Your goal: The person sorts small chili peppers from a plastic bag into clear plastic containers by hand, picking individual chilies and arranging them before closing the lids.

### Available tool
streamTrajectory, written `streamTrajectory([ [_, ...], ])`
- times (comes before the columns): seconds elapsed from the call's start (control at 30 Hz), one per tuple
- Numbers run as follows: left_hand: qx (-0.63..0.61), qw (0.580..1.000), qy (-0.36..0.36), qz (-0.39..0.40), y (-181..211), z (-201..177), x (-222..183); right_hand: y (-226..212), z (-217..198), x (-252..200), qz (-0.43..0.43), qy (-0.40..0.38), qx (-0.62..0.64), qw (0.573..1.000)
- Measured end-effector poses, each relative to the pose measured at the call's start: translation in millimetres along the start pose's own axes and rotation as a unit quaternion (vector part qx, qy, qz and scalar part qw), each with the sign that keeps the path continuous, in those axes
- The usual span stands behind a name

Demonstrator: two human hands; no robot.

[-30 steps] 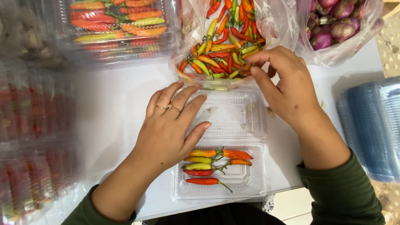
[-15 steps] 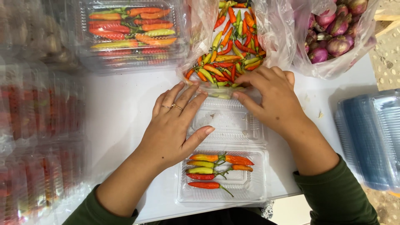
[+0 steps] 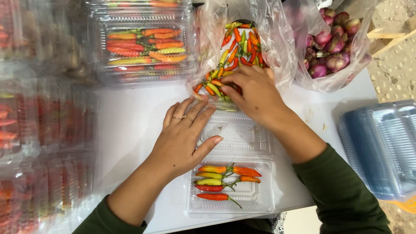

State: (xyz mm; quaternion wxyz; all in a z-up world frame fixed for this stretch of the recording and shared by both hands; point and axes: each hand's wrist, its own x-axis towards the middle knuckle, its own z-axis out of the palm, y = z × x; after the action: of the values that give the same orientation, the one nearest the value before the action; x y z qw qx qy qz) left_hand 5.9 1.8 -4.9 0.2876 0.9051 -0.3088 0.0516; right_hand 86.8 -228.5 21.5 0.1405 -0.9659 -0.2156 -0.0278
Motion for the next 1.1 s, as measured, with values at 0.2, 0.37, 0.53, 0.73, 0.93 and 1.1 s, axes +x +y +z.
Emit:
streamTrajectory([
  [0.2,0.003,1.0,0.014,0.005,-1.8,0.5,-2.4,-15.3,5.5,39.9,0.081,-0.085,-0.052,0.992],
  [0.37,0.016,0.999,0.034,0.005,-3.5,4.7,-3.5,-2.5,13.1,29.5,0.019,-0.036,-0.052,0.998],
  [0.53,-0.022,1.0,0.001,0.004,-3.8,-2.9,-1.6,6.7,5.9,17.4,0.054,-0.008,-0.002,0.998],
  [0.73,-0.004,0.994,0.105,0.021,-6.7,0.3,-1.2,24.6,-4.1,-14.2,0.077,0.112,0.168,0.976],
  [0.93,-0.019,0.987,0.145,0.06,3.3,0.8,-2.2,-16.1,-61.4,-49.9,0.119,-0.053,0.276,0.952],
  [1.1,-0.006,0.983,0.158,0.089,8.5,-14.9,0.1,-29.5,-68.7,-78.1,-0.101,-0.435,0.231,0.864],
])
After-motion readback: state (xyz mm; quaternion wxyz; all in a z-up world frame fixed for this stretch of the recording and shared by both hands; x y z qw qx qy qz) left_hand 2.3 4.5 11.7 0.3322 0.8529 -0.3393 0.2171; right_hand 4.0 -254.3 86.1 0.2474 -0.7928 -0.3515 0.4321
